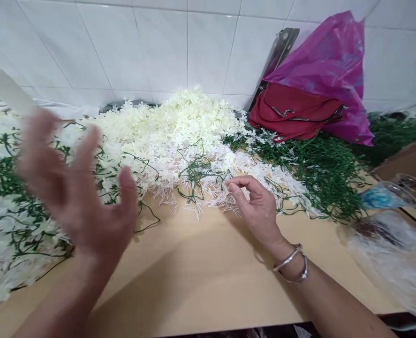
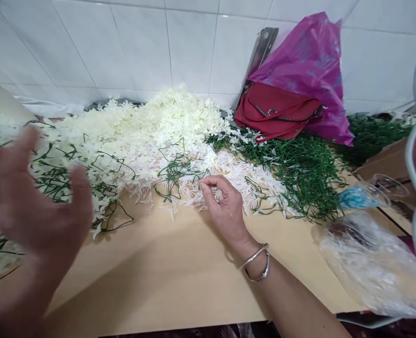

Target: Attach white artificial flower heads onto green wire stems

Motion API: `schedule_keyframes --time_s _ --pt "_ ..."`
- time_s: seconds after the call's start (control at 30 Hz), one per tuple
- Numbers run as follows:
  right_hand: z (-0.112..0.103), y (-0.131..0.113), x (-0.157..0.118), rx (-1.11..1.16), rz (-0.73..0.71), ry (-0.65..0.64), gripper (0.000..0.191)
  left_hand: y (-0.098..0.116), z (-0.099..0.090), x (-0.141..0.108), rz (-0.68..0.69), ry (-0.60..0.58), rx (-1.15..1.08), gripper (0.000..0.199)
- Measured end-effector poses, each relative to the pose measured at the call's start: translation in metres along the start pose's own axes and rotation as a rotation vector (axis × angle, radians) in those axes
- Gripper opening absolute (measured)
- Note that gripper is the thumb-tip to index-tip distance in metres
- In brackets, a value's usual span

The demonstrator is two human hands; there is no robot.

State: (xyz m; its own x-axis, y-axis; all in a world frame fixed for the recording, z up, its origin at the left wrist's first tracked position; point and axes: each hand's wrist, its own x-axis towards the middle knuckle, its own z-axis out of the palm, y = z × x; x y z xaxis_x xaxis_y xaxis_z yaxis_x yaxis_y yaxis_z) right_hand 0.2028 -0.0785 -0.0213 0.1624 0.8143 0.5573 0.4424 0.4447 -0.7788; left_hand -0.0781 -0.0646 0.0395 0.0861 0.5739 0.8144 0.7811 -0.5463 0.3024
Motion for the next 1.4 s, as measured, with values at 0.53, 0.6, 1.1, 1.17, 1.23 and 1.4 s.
schedule_keyframes --time_s 0.53,0.6,1.1,1.17,1.23,1.4 --pt "0.003 0.003 -0.001 -0.062 -0.037 -0.105 0.012 -0.015 0.088 -0.037 0.185 -0.384 0.187 0.047" --pt "0.003 0.004 -0.001 -0.064 -0.026 -0.117 0.011 -0.025 0.091 -0.035 0.158 -0.439 0.222 0.041" --pt "-0.027 0.013 0.023 -0.194 -0.016 0.114 0.01 0.021 0.063 -0.035 -0.297 -0.331 -0.583 0.016" --pt "-0.031 0.016 0.026 -0.197 -0.006 0.116 0.01 0.03 0.065 -0.043 -0.431 -0.439 -0.789 0.019" --pt "-0.033 0.019 0.027 -0.194 -0.008 0.072 0.009 0.034 0.069 -0.051 -0.469 -0.537 -0.887 0.018" --pt "-0.033 0.022 0.024 -0.215 -0.037 -0.205 0.01 0.033 0.076 -0.061 -0.379 -0.598 -0.822 0.017"
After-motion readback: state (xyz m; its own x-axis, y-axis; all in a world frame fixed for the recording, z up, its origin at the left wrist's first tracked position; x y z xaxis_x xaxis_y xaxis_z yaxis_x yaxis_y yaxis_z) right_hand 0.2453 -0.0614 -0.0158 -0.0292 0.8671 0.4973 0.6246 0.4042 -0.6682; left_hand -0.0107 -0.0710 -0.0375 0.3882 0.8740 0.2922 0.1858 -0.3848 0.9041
